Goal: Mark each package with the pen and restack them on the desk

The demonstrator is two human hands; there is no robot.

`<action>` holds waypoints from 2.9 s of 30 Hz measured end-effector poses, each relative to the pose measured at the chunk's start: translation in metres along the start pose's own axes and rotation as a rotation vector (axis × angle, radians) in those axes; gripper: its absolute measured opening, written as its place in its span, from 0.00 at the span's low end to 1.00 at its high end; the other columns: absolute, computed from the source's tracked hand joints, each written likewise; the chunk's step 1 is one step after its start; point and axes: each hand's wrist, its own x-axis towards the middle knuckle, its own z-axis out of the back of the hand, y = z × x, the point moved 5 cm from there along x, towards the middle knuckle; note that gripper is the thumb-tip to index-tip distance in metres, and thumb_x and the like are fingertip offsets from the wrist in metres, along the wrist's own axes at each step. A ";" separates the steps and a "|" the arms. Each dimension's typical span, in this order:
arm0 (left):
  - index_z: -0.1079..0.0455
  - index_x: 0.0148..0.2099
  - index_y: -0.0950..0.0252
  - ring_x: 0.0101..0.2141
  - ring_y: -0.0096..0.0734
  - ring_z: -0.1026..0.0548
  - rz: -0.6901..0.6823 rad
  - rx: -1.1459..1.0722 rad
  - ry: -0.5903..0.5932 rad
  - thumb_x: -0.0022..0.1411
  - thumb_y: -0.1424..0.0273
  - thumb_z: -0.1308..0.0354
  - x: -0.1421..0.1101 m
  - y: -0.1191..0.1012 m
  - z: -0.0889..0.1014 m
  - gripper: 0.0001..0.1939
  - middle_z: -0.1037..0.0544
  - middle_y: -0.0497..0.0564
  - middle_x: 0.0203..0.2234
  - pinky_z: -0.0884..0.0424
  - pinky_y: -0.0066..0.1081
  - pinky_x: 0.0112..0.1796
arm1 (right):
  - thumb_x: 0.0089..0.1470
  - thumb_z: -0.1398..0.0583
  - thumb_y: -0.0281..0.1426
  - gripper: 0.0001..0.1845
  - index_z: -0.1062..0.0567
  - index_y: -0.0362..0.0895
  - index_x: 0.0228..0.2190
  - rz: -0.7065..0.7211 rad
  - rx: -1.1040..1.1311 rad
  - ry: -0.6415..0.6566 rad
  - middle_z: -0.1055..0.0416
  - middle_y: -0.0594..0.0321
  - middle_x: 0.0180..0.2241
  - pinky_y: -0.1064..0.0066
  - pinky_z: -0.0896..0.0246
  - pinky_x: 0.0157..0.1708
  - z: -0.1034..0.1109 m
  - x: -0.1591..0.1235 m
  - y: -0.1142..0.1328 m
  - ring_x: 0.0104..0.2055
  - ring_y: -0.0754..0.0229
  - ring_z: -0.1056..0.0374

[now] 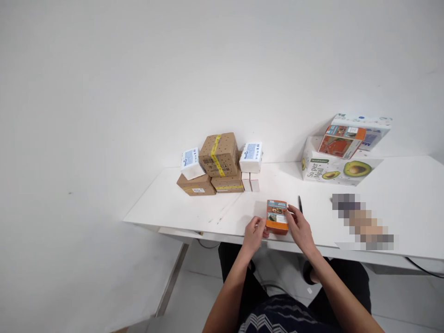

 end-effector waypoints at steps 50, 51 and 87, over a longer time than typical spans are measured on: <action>0.43 0.59 0.62 0.51 0.34 0.28 -0.300 -0.029 0.021 0.61 0.70 0.47 -0.006 -0.005 -0.018 0.24 0.31 0.56 0.55 0.33 0.37 0.53 | 0.52 0.39 0.41 0.22 0.29 0.49 0.48 0.162 0.361 0.157 0.32 0.55 0.55 0.55 0.37 0.53 0.004 -0.010 -0.006 0.57 0.51 0.36; 0.43 0.59 0.62 0.51 0.34 0.28 -0.297 -0.018 0.011 0.61 0.71 0.47 -0.008 -0.004 -0.018 0.24 0.31 0.56 0.55 0.33 0.37 0.53 | 0.52 0.39 0.41 0.22 0.29 0.49 0.48 0.161 0.372 0.161 0.32 0.55 0.55 0.55 0.37 0.54 0.003 -0.012 -0.007 0.57 0.51 0.36; 0.38 0.52 0.64 0.50 0.57 0.36 -0.552 0.942 -0.368 0.50 0.59 0.33 -0.019 -0.035 -0.057 0.30 0.43 0.64 0.51 0.29 0.52 0.44 | 0.58 0.52 0.30 0.27 0.36 0.41 0.59 0.097 -1.003 0.059 0.33 0.49 0.36 0.63 0.39 0.31 0.032 0.036 -0.023 0.32 0.52 0.32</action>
